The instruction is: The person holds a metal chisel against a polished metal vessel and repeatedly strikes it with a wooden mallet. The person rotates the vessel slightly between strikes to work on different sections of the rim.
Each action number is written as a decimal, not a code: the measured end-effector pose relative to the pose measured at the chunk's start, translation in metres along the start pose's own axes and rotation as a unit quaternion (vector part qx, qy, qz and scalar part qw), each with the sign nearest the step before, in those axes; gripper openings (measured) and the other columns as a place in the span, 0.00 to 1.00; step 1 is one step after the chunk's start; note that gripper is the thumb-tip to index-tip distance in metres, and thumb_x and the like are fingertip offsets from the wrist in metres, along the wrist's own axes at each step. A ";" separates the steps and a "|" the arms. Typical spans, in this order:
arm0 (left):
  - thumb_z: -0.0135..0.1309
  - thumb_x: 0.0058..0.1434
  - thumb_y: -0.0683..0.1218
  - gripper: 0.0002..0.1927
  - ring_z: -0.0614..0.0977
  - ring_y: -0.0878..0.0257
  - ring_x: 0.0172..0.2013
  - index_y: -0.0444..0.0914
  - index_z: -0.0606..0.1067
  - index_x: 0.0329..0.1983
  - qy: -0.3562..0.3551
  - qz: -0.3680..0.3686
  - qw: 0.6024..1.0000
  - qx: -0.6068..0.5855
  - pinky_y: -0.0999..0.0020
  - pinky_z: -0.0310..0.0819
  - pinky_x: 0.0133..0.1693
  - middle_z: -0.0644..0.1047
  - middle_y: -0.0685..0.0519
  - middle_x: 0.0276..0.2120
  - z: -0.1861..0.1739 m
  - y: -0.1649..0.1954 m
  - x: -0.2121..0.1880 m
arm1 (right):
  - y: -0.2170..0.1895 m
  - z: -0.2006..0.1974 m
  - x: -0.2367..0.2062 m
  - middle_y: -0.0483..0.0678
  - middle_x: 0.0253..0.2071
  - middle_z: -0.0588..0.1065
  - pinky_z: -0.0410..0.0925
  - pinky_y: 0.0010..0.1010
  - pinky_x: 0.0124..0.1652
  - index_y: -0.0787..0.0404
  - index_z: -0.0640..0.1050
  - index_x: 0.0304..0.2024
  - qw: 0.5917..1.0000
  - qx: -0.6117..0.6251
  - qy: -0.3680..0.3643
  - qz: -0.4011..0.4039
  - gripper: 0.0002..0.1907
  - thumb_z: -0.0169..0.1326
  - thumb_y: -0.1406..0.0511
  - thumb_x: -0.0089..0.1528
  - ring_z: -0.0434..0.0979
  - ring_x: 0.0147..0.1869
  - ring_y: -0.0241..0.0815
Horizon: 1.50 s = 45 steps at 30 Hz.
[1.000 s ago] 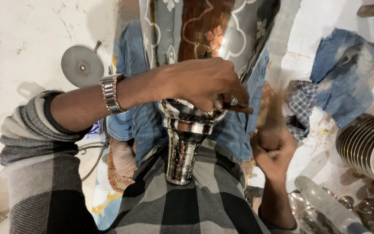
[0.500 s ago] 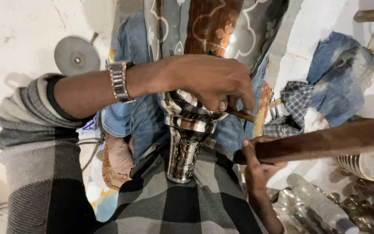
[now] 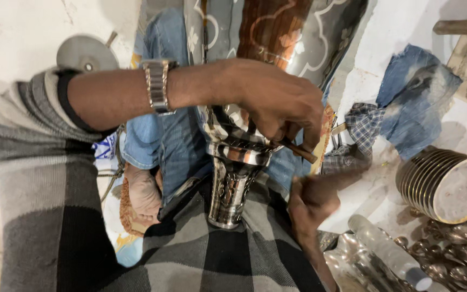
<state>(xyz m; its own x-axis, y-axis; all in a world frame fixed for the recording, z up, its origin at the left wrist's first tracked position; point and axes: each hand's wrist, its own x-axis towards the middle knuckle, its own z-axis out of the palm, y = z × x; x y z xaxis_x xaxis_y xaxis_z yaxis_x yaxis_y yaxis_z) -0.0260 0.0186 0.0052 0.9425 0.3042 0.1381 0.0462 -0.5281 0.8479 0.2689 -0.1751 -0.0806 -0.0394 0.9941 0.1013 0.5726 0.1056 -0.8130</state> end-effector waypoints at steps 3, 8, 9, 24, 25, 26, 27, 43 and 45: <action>0.55 0.52 0.32 0.18 0.79 0.62 0.26 0.39 0.82 0.44 -0.013 0.058 0.998 0.031 0.66 0.72 0.25 0.79 0.52 0.28 0.004 -0.009 0.004 | 0.018 -0.001 -0.013 0.46 0.33 0.76 0.71 0.23 0.31 0.65 0.75 0.40 0.999 0.032 0.028 -0.034 0.09 0.64 0.73 0.63 0.77 0.33 0.33; 0.59 0.48 0.34 0.17 0.76 0.60 0.29 0.35 0.81 0.43 0.059 0.202 0.977 0.023 0.65 0.70 0.31 0.75 0.53 0.26 0.010 -0.025 0.006 | 0.032 0.008 -0.022 0.47 0.33 0.74 0.70 0.21 0.30 0.65 0.72 0.40 0.996 0.034 0.082 -0.012 0.11 0.64 0.75 0.62 0.75 0.33 0.32; 0.58 0.48 0.34 0.18 0.75 0.59 0.34 0.34 0.80 0.44 0.097 0.241 0.966 -0.013 0.66 0.71 0.33 0.75 0.51 0.31 0.011 -0.028 0.005 | 0.031 0.010 -0.020 0.47 0.32 0.74 0.70 0.23 0.31 0.65 0.75 0.36 0.996 0.002 0.089 -0.003 0.09 0.63 0.76 0.62 0.75 0.33 0.33; 0.56 0.57 0.36 0.13 0.79 0.63 0.24 0.38 0.82 0.45 -0.112 0.078 0.990 0.030 0.69 0.68 0.23 0.78 0.53 0.28 0.003 -0.026 0.009 | 0.007 0.010 -0.004 0.46 0.30 0.73 0.67 0.20 0.29 0.64 0.75 0.38 0.991 0.000 0.013 -0.132 0.04 0.57 0.74 0.66 0.72 0.28 0.31; 0.55 0.60 0.37 0.12 0.79 0.60 0.24 0.39 0.82 0.45 -0.138 0.057 0.987 0.066 0.68 0.65 0.23 0.79 0.52 0.27 0.004 -0.028 0.010 | 0.012 0.009 -0.007 0.46 0.30 0.73 0.67 0.20 0.30 0.64 0.75 0.40 0.992 -0.001 0.008 -0.129 0.03 0.57 0.74 0.67 0.73 0.29 0.31; 0.58 0.57 0.37 0.10 0.78 0.60 0.29 0.37 0.81 0.42 -0.104 0.067 0.988 0.088 0.70 0.65 0.25 0.78 0.51 0.31 0.006 -0.029 0.010 | 0.016 0.007 -0.009 0.46 0.31 0.73 0.67 0.19 0.30 0.65 0.75 0.41 0.992 -0.007 0.006 -0.128 0.03 0.56 0.74 0.67 0.73 0.30 0.31; 0.61 0.54 0.38 0.10 0.78 0.59 0.34 0.35 0.81 0.40 -0.070 0.080 0.988 0.111 0.71 0.66 0.26 0.76 0.50 0.34 0.009 -0.032 0.010 | 0.020 0.006 -0.011 0.46 0.32 0.74 0.67 0.19 0.30 0.65 0.75 0.42 0.993 -0.010 0.001 -0.118 0.03 0.56 0.73 0.67 0.73 0.31 0.30; 0.57 0.49 0.33 0.13 0.74 0.70 0.22 0.36 0.81 0.38 -0.041 0.220 0.974 -0.021 0.77 0.68 0.20 0.72 0.61 0.23 0.002 -0.035 0.007 | 0.021 0.000 -0.010 0.46 0.28 0.72 0.68 0.21 0.25 0.62 0.75 0.37 0.984 -0.117 0.039 -0.131 0.07 0.61 0.70 0.67 0.73 0.27 0.36; 0.57 0.52 0.33 0.08 0.70 0.67 0.19 0.33 0.81 0.35 -0.066 0.170 0.983 0.024 0.72 0.61 0.19 0.69 0.58 0.20 -0.001 -0.031 0.005 | 0.026 -0.001 -0.009 0.45 0.29 0.72 0.68 0.20 0.26 0.61 0.75 0.37 0.992 -0.077 0.020 -0.103 0.06 0.61 0.69 0.67 0.73 0.28 0.34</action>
<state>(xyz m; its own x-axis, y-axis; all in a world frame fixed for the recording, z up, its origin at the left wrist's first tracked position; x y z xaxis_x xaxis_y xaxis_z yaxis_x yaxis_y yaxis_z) -0.0234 0.0371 -0.0201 0.9407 -0.0013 0.3391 -0.2671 -0.6188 0.7387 0.2844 -0.1814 -0.1019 -0.1385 0.9497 0.2809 0.6738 0.2982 -0.6760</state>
